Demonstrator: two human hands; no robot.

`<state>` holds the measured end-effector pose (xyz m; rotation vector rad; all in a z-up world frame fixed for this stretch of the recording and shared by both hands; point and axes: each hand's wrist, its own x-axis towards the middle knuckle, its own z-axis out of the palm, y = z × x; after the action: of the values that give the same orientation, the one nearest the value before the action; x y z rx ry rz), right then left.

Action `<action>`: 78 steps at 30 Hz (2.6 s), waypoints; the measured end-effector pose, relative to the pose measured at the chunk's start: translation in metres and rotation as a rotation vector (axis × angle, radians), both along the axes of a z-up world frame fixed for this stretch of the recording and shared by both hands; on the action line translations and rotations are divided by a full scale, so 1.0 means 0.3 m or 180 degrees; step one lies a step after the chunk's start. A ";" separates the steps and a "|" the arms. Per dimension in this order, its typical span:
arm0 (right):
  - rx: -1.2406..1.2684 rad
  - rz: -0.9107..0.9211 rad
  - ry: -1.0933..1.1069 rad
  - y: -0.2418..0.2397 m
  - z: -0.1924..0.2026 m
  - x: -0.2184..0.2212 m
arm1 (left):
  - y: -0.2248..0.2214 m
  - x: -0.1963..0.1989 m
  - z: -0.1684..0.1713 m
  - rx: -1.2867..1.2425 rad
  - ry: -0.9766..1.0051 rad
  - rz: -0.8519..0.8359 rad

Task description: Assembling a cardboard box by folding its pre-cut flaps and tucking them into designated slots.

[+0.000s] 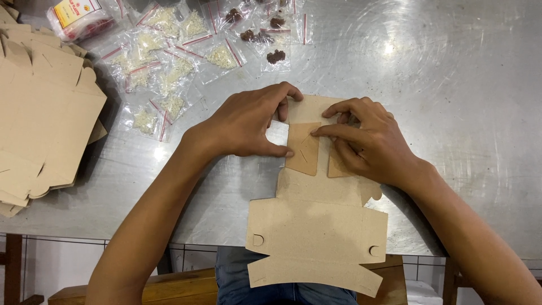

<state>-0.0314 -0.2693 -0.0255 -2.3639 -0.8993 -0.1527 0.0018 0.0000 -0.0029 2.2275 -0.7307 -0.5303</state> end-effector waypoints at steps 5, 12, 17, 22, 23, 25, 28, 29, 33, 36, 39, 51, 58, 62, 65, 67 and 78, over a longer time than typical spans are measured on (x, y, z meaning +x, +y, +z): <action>-0.0008 0.0036 0.0015 0.000 0.005 0.003 | -0.001 0.003 0.002 -0.0042 0.0027 0.0067; 0.0027 0.0040 0.0022 0.000 0.003 0.002 | -0.005 0.007 -0.033 -0.0135 -0.0092 0.0276; 0.0055 0.0061 -0.0023 0.004 0.005 0.001 | -0.012 0.011 -0.029 -0.0184 -0.0165 0.0329; 0.0056 -0.0034 -0.0208 -0.023 0.011 -0.016 | -0.024 0.006 -0.030 -0.0181 -0.0206 0.0337; 0.0131 -0.0244 -0.0127 -0.023 0.024 -0.020 | -0.022 0.006 -0.029 -0.0101 -0.0208 0.0378; 0.0229 -0.0440 -0.0073 -0.022 0.055 -0.030 | -0.018 -0.006 -0.010 -0.0004 -0.0237 0.0431; 0.0030 -0.0846 0.0253 -0.030 0.115 -0.042 | -0.027 -0.030 0.033 0.0030 -0.0147 0.0412; -0.0174 -0.0929 0.0413 -0.031 0.142 -0.045 | -0.033 -0.037 0.043 0.0116 -0.0087 0.0451; -0.0783 -0.1179 0.1230 -0.067 0.232 -0.044 | -0.050 -0.084 0.076 0.0318 -0.0063 0.0599; -0.0886 -0.1194 0.1687 -0.102 0.267 -0.026 | -0.077 -0.151 0.108 0.0592 0.0002 0.0953; -0.1151 -0.1162 0.2150 -0.115 0.311 -0.023 | -0.131 -0.225 0.012 0.1018 -0.0242 0.1434; 0.0873 -0.1051 0.1336 -0.183 0.323 -0.023 | -0.062 -0.213 0.091 -0.0462 -0.0555 0.1679; 0.2242 -0.0561 -0.0317 -0.225 0.268 -0.006 | -0.044 -0.245 0.362 -0.1431 -0.2257 0.1247; 0.2436 0.0058 -0.1038 -0.271 0.251 0.003 | 0.010 -0.278 0.380 -0.1625 -0.2859 0.0709; 0.1979 0.0328 -0.0893 -0.282 0.280 -0.013 | 0.063 -0.296 0.339 -0.1433 -0.3002 0.0639; 0.1675 0.0501 -0.0726 -0.278 0.312 -0.018 | 0.091 -0.301 0.299 -0.1318 -0.3001 0.0652; -0.0678 0.0897 0.0870 -0.178 0.200 -0.019 | 0.168 -0.329 0.018 0.0630 -0.1113 0.0083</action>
<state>-0.0371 -0.3228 0.0344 -2.3399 -1.1427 0.3867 -0.0969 0.0505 0.0026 2.5468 -0.8538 -0.2066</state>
